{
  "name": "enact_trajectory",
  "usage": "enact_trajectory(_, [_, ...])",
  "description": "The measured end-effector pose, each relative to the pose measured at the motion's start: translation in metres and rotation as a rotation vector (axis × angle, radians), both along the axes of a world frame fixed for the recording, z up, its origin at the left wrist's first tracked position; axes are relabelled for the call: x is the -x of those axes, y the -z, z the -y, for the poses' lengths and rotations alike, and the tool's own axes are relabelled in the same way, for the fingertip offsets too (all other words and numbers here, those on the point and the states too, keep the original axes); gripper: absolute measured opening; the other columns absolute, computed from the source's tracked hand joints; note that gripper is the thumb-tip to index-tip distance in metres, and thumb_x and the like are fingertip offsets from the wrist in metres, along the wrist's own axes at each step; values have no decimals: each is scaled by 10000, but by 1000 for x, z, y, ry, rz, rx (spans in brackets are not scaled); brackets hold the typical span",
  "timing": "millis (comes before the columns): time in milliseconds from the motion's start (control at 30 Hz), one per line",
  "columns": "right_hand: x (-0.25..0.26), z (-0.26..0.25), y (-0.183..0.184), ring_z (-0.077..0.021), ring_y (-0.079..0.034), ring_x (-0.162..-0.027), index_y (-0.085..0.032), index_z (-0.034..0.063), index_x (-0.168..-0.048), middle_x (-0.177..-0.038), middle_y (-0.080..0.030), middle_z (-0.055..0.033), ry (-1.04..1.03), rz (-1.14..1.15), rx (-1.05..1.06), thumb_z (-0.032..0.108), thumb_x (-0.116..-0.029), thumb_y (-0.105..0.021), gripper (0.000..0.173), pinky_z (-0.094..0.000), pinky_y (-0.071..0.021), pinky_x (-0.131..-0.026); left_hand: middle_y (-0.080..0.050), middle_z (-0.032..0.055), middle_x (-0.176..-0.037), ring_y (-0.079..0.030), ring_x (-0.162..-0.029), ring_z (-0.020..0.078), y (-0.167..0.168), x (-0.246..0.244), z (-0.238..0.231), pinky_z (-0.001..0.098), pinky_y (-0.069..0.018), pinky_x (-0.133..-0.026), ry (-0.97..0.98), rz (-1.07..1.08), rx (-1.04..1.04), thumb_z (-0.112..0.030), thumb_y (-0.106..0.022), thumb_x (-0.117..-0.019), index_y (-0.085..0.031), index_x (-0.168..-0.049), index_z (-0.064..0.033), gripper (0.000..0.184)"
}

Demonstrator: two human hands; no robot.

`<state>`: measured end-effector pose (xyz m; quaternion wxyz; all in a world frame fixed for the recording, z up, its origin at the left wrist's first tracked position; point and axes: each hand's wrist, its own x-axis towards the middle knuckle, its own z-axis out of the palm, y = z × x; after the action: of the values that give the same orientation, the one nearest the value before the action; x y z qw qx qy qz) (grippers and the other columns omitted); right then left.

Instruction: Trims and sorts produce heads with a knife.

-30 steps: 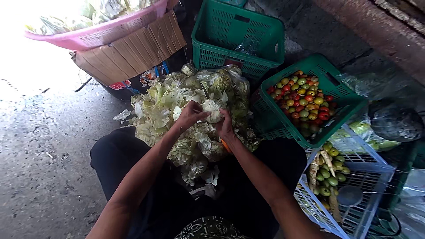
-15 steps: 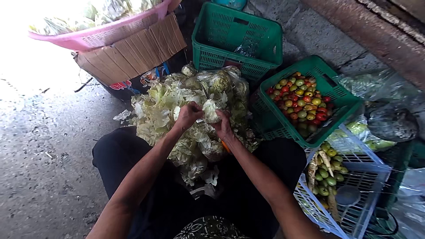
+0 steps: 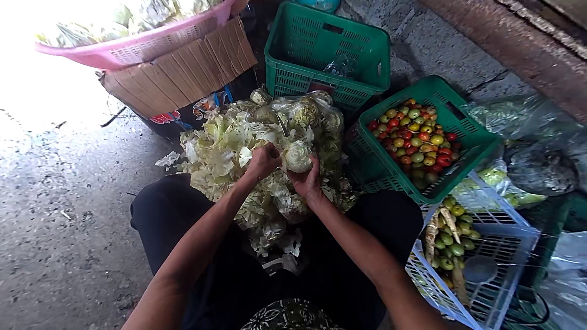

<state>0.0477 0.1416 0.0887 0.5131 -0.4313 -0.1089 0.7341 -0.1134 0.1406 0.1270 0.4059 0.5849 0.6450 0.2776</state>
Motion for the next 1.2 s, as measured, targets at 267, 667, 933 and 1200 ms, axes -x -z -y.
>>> enact_trajectory(267, [-16, -11, -6, -268, -528, -1287, -430, 212, -1443, -1423, -527, -83, -16, 22, -73, 568, -996, -401, 572, -535, -476, -1018, -682, 258, -986, -670, -901, 437, 19, 5, 6, 622, -528, -792, 125, -166, -32, -74, -676, -922, -667, -1071, 43, 189])
enact_trajectory(667, [-17, -9, 4, -145, -642, -983, -493, 159, -1366, -1153, -634, -47, -316, 232, -302, 286, -776, -702, 639, -365, -569, -799, -644, 200, -1271, -673, -1123, 286, -14, 21, -5, 444, -576, -928, 288, 124, -159, -212, -838, -860, -531, -1366, 22, 636])
enact_trajectory(933, [-23, -14, -7, -179, -632, -977, -506, 156, -1420, -1209, -628, -111, -444, 528, -462, 239, -821, -674, 628, -395, -553, -783, -658, 205, -1259, -689, -1100, 262, -14, 25, -2, 413, -583, -930, 330, 81, -249, -21, -721, -900, -612, -1261, 45, 383])
enact_trajectory(1200, [-19, -10, -5, -166, -638, -961, -497, 102, -1422, -1197, -635, -126, -423, 612, -535, 209, -859, -681, 601, -373, -557, -787, -659, 277, -1157, -688, -963, 418, -2, 11, 5, 581, -548, -839, 319, -180, -430, -69, -615, -913, -606, -1271, 55, 379])
